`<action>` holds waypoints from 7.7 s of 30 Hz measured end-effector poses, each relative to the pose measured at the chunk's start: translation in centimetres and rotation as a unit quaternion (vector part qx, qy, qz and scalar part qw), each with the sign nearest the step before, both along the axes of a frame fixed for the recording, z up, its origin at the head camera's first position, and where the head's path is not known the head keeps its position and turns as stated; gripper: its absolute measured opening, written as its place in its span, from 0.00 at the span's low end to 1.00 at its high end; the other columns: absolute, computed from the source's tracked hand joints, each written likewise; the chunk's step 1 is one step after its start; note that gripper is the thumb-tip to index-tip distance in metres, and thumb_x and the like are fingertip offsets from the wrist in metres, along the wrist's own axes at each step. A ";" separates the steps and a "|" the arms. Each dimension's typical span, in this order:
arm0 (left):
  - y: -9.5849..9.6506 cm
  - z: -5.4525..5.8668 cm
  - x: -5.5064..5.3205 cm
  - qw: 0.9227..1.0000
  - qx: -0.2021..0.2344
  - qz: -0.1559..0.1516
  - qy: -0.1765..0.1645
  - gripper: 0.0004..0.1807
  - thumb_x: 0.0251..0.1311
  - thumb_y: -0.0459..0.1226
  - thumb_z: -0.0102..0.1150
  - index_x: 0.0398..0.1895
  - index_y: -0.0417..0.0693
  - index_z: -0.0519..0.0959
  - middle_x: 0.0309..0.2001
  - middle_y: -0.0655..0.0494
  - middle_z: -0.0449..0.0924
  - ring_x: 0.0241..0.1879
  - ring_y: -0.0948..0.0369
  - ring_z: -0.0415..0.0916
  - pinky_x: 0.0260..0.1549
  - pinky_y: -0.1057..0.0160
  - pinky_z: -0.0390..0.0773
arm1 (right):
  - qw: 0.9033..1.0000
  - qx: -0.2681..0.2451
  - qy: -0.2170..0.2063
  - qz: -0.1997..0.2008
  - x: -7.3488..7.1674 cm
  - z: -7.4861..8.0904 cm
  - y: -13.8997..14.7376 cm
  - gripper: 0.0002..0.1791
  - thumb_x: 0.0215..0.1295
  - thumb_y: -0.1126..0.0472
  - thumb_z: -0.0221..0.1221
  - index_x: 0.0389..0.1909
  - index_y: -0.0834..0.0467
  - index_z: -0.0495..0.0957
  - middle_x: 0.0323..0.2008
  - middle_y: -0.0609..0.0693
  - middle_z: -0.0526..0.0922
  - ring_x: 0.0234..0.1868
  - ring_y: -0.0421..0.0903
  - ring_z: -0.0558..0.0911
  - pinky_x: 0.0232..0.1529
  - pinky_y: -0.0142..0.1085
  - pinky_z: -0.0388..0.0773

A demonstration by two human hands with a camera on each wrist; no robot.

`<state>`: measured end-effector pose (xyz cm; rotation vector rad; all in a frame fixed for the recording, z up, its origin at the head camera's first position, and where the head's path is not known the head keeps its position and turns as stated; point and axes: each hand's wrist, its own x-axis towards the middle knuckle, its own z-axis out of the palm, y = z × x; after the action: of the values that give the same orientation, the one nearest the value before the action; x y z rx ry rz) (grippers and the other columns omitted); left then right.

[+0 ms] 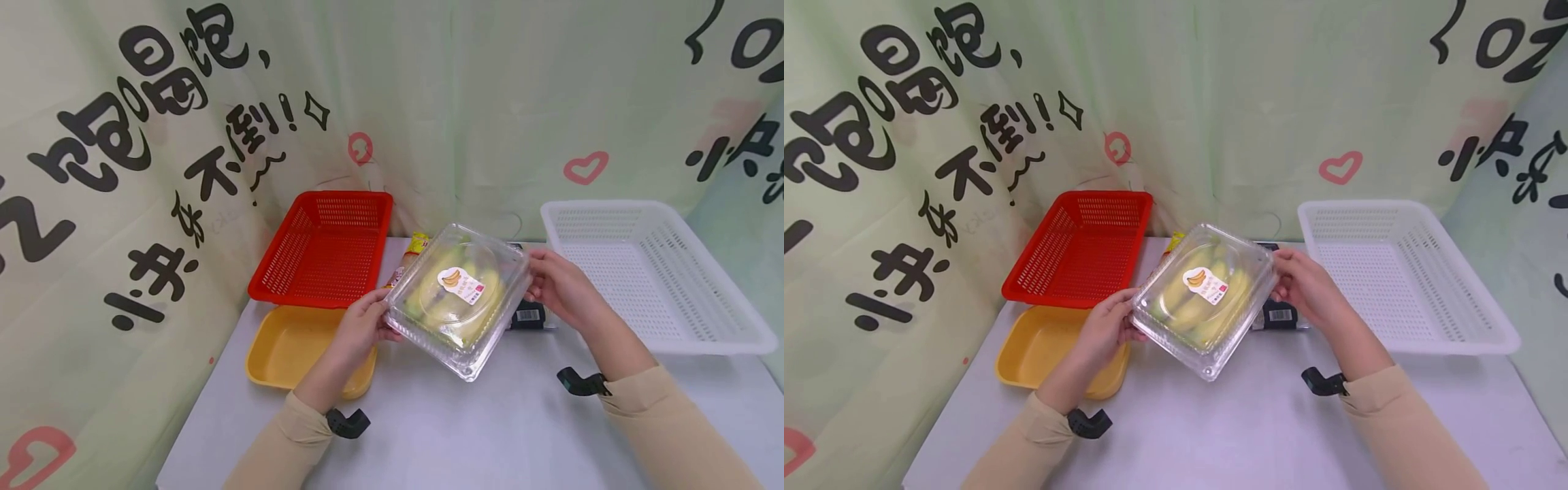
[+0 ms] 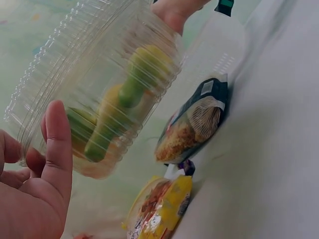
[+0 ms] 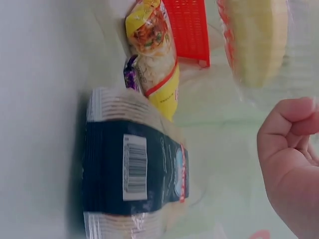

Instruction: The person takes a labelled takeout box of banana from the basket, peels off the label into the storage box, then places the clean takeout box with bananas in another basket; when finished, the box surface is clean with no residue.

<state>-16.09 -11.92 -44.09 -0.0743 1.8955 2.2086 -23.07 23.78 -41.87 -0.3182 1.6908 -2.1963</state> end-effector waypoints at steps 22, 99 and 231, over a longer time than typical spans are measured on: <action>-1.8 -0.1 -0.5 0.998 -0.022 -0.057 0.007 0.20 0.74 0.38 0.41 0.63 0.46 0.73 0.43 0.46 0.81 0.28 0.58 0.78 0.32 0.63 0.85 | 0.955 0.277 0.042 0.095 -3.2 1.7 -1.1 0.30 0.77 0.43 0.43 0.77 0.39 0.53 0.77 0.53 0.51 0.56 0.45 0.76 0.54 0.45 0.79; 0.7 0.1 -0.5 0.995 -0.076 0.026 0.066 0.26 0.73 0.48 0.47 0.72 0.80 0.61 0.61 0.53 0.69 0.41 0.56 0.74 0.35 0.62 0.80 | 0.971 0.101 -0.016 -0.216 5.0 -0.4 -3.4 0.25 0.75 0.54 0.51 0.71 0.43 0.67 0.77 0.48 0.57 0.54 0.31 0.76 0.44 0.22 0.80; 3.2 -9.4 3.3 0.989 -0.109 -0.063 0.081 0.35 0.72 0.50 0.39 0.80 0.67 0.44 0.81 0.62 0.41 0.80 0.57 0.34 0.77 0.45 0.37 | 0.922 0.384 0.003 -0.053 7.9 -7.1 0.5 0.39 0.73 0.35 0.45 0.79 0.45 0.49 0.13 0.43 0.60 0.11 0.41 0.65 0.14 0.40 0.74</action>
<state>-12.78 -8.72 -53.52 0.1907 2.1584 1.9718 -15.16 24.26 -48.94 -0.0193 2.4390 -1.4109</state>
